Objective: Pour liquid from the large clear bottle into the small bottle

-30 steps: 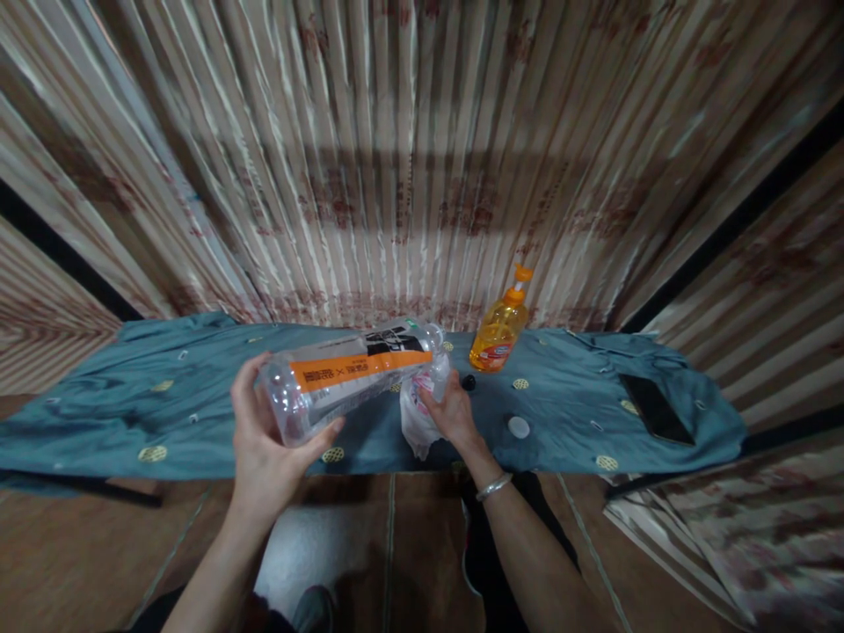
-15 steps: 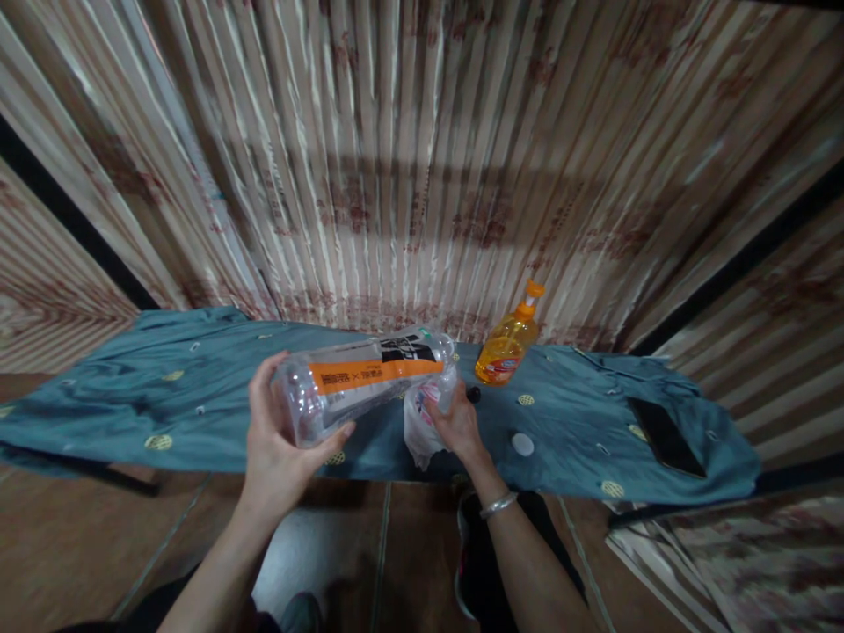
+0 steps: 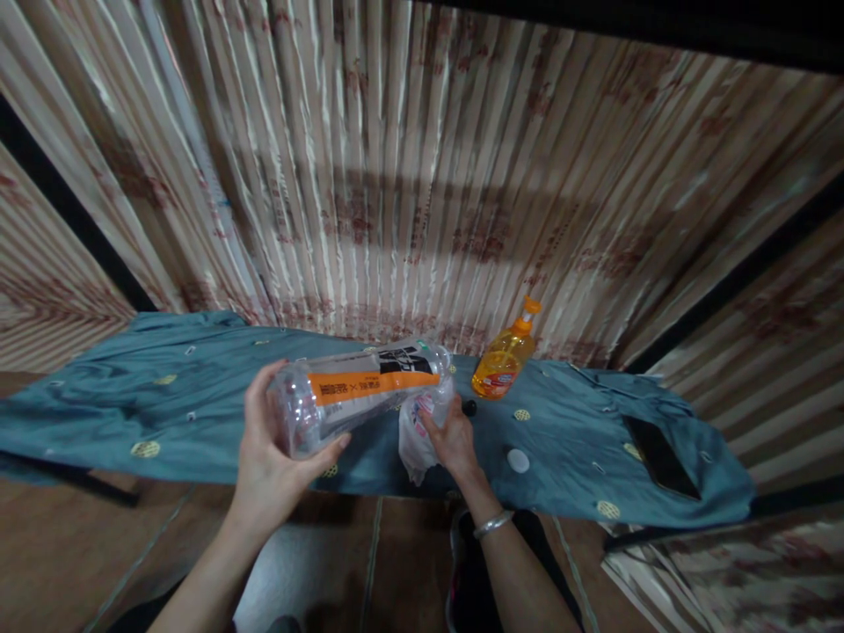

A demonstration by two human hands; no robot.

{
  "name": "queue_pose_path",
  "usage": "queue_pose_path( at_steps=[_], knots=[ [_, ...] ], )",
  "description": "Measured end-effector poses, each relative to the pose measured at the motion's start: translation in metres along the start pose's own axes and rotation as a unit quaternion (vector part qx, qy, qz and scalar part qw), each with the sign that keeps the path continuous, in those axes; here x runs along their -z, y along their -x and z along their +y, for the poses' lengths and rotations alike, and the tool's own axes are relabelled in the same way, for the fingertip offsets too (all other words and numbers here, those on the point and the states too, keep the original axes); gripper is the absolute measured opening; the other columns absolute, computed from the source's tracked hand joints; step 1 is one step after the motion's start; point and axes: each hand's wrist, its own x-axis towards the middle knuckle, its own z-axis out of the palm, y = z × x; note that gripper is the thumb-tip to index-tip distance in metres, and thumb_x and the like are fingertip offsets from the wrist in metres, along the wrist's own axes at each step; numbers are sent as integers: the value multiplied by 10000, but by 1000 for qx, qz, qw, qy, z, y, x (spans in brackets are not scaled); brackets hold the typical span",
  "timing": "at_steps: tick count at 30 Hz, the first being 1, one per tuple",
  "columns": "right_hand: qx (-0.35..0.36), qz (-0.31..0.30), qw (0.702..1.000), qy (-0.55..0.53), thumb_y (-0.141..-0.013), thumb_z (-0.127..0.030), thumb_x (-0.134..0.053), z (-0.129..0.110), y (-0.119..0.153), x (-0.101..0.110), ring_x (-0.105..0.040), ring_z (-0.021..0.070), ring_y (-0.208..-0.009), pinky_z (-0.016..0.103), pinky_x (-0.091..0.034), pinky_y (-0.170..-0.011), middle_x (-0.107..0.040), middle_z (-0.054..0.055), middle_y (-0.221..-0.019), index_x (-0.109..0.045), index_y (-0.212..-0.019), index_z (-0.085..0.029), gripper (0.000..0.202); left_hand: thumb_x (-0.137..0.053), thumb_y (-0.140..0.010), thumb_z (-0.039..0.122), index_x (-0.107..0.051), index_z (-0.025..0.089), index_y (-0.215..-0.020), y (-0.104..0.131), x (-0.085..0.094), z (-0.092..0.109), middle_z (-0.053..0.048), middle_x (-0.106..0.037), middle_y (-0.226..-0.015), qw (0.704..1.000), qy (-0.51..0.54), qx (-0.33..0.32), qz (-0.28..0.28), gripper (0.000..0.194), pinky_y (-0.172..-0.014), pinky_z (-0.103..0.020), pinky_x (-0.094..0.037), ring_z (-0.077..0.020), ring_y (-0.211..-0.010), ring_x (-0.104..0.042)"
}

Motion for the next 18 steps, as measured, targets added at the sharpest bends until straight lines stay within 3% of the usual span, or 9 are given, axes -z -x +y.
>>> queue_pose_path(
  at_steps=[6, 11, 18],
  knots=[
    [-5, -3, 1000, -4, -884, -420, -619, -1, 0, -1, -726, 299, -1039, 366, -564, -894, -729, 178, -1149, -431, -1395, -87, 638, -859, -551, 460, -442, 229, -1331, 0, -1, 0, -121, -601, -1239, 1000, -12, -8, 9, 914, -986, -557, -546, -351, -1137, -643],
    [0, -9, 1000, -3, -878, -411, -621, -4, 0, 2, -713, 305, -1073, 376, -560, -911, -710, 186, -1200, -411, -1414, -86, 662, -866, -544, 448, -428, 241, -1343, 0, -1, 0, -102, -634, -1139, 1000, 11, -5, -2, 934, -917, -539, -584, -330, -1036, -679],
    [-7, -13, 1000, 8, -864, -435, -629, -9, 1, 5, -722, 297, -1044, 359, -563, -887, -730, 162, -1147, -444, -1390, -103, 649, -873, -521, 454, -418, 241, -1359, -1, -1, -2, -119, -595, -1228, 1000, 5, 7, -2, 977, -988, -567, -539, -347, -1119, -643]
  ],
)
